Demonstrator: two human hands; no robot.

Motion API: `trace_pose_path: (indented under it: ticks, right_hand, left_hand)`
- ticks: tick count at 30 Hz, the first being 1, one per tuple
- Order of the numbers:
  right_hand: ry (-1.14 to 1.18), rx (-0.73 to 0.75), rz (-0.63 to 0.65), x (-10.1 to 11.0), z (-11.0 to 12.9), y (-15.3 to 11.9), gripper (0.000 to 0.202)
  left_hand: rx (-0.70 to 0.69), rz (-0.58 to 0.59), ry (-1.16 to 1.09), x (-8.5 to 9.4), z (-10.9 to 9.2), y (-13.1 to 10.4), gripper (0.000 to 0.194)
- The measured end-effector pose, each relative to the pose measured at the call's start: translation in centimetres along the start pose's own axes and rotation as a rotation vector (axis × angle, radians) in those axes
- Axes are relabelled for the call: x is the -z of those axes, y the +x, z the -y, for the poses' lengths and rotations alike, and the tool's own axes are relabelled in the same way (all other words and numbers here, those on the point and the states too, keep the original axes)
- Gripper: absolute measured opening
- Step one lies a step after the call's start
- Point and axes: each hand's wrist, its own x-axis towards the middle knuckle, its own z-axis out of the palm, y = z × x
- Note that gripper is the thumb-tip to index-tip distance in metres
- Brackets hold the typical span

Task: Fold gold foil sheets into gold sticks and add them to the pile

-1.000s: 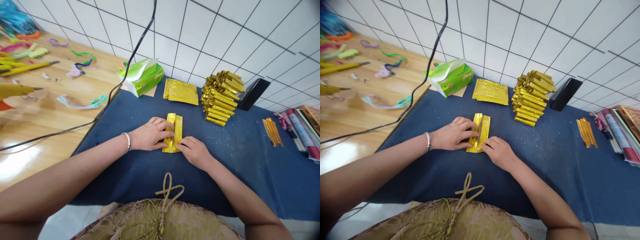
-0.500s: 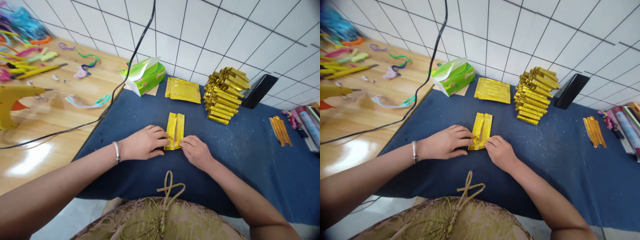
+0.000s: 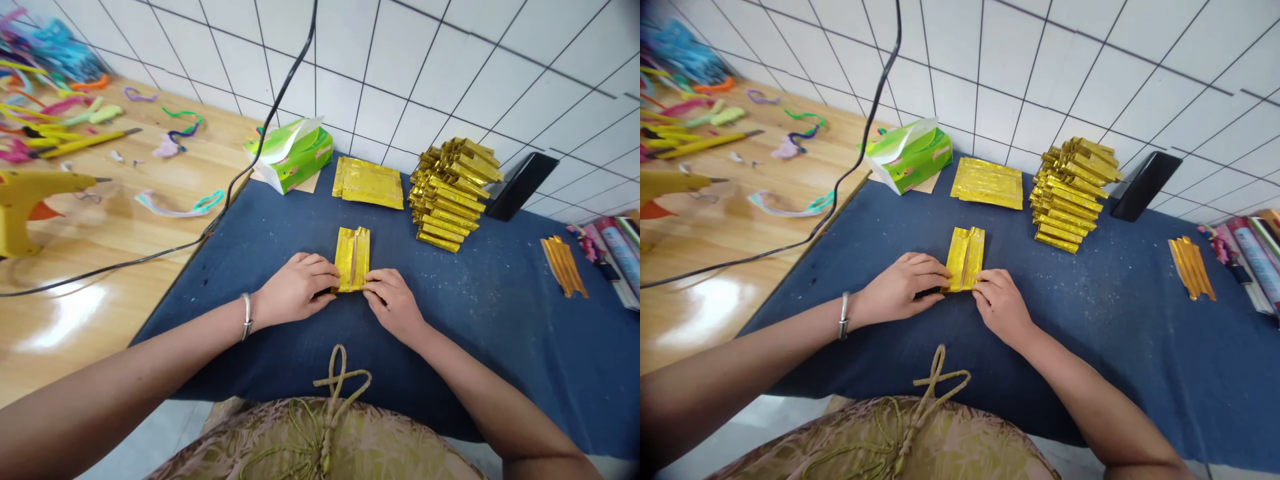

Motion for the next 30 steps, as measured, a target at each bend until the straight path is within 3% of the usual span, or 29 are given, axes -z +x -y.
trace_pose_path:
  ticks: [10,30]
  right_hand:
    - [-0.112,-0.169,-0.005,0.3,0.4,0.6,0.014]
    - [-0.143,-0.199,-0.018,-0.3,0.2,1.0,0.008]
  left_hand:
    - [0.127,-0.082,-0.11,-0.6,0.3,0.6,0.018]
    - [0.252,-0.169,-0.06,-1.6,-0.2,1.1,0.01]
